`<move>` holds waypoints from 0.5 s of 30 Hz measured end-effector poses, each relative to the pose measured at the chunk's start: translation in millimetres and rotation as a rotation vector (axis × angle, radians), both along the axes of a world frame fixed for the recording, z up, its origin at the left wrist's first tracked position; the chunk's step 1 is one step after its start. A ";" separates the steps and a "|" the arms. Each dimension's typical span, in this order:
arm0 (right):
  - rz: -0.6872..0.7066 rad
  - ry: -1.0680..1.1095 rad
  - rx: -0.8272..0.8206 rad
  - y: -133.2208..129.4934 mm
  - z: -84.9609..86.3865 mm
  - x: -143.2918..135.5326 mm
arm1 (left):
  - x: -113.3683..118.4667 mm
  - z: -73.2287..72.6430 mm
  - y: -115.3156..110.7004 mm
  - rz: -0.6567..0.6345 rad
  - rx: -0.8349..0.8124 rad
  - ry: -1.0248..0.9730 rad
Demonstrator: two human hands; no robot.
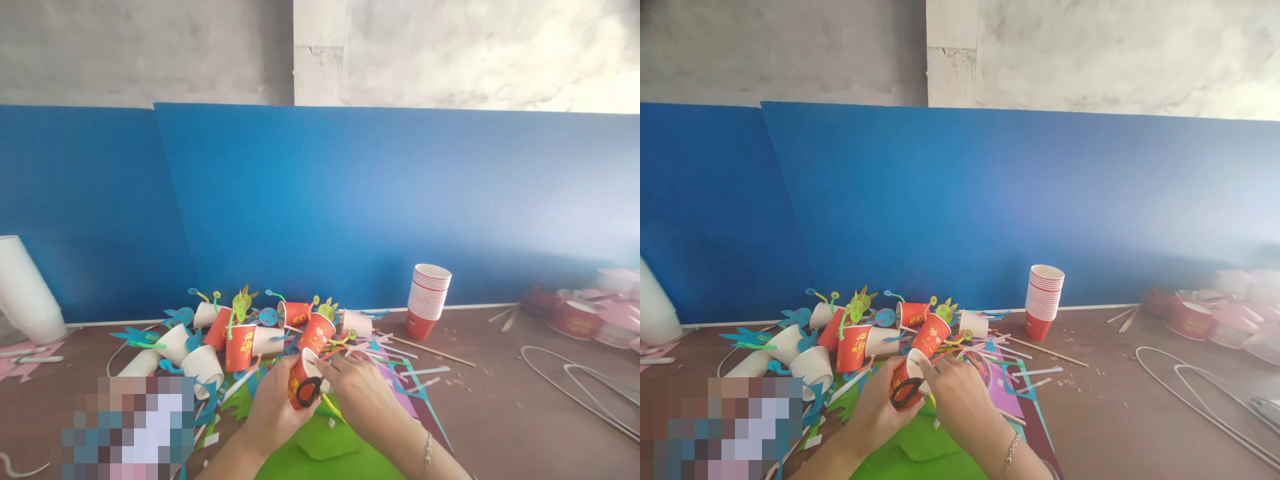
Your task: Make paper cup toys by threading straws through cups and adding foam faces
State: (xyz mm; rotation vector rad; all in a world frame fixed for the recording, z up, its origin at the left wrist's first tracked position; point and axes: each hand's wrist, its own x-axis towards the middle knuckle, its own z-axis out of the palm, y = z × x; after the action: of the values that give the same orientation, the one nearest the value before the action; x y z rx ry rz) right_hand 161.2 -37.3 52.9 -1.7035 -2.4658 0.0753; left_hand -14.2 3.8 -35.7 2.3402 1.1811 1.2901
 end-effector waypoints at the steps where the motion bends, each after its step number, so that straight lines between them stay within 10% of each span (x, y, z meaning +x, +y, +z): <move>1: -0.013 0.060 -0.017 0.1 -0.1 0.5 | 0.1 0.8 -0.3 0.003 0.023 -0.003; 5: -0.104 0.369 -0.181 2.1 -2.5 2.2 | 0.7 3.2 -1.8 0.019 0.080 -0.004; 11: -0.038 0.075 -0.033 2.6 -4.6 0.2 | 0.5 -0.1 -0.8 0.006 0.012 0.021; 15: -0.106 0.367 -0.166 3.9 -3.1 2.8 | 0.3 0.8 -1.5 0.016 0.034 0.030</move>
State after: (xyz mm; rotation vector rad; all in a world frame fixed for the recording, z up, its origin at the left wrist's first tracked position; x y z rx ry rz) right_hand 164.1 -33.4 49.8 -1.6980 -2.1474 0.5437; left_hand -13.9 2.3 -35.0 2.3874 1.1976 1.2948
